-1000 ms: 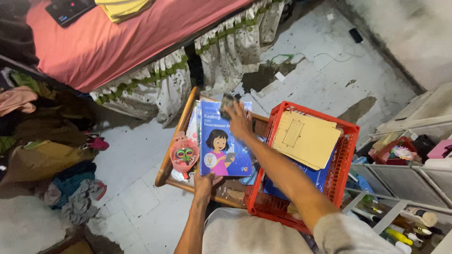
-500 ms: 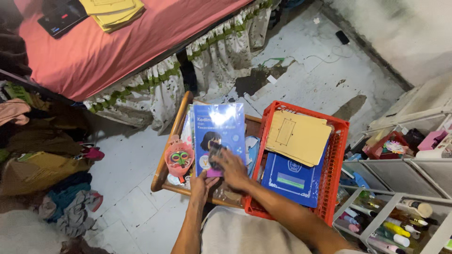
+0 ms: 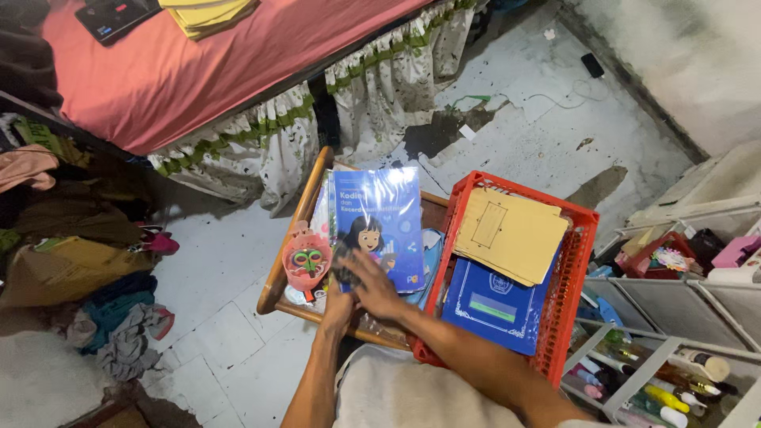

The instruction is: The person sorts through a stack of papers and books on a small table, handling notebooks and pamphlets before placing them into a red plastic crate.

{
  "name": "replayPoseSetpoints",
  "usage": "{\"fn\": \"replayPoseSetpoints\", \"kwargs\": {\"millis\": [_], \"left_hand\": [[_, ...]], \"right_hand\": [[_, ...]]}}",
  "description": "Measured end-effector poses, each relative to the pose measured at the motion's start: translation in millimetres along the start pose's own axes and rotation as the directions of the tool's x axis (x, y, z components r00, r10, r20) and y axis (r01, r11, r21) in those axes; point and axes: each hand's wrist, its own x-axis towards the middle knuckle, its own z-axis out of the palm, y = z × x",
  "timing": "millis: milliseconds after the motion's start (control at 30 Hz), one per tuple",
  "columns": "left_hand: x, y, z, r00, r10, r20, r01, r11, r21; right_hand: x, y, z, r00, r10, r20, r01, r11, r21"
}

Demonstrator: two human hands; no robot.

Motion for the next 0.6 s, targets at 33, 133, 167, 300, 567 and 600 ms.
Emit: {"fn": "replayPoseSetpoints", "kwargs": {"millis": [33, 133, 167, 300, 567, 600], "left_hand": [[1, -3, -3, 0.997, 0.060, 0.051, -0.060, 0.998, -0.005], [5, -11, -7, 0.996, 0.038, 0.081, -0.038, 0.999, 0.003], [7, -8, -5, 0.998, -0.036, 0.059, 0.035, 0.999, 0.019], [-2, 6, 4, 0.995, -0.084, 0.062, 0.088, 0.994, -0.066], [-1, 7, 14, 0.999, -0.043, -0.004, 0.042, 0.990, -0.136], [-4, 5, 15, 0.998, -0.058, -0.010, 0.056, 0.988, -0.141]], "right_hand": [[-6, 0, 1, 1.000, -0.025, 0.012, 0.025, 1.000, 0.011], [4, 4, -5, 0.997, -0.079, 0.022, 0.079, 0.997, -0.026], [17, 6, -10, 0.993, -0.114, 0.019, 0.115, 0.990, -0.077], [67, 23, -23, 0.996, -0.073, 0.049, 0.081, 0.978, -0.194], [152, 86, -75, 0.993, 0.000, -0.116, -0.056, 0.878, -0.476], [151, 89, -86, 0.992, 0.040, -0.118, -0.093, 0.866, -0.492]]}}
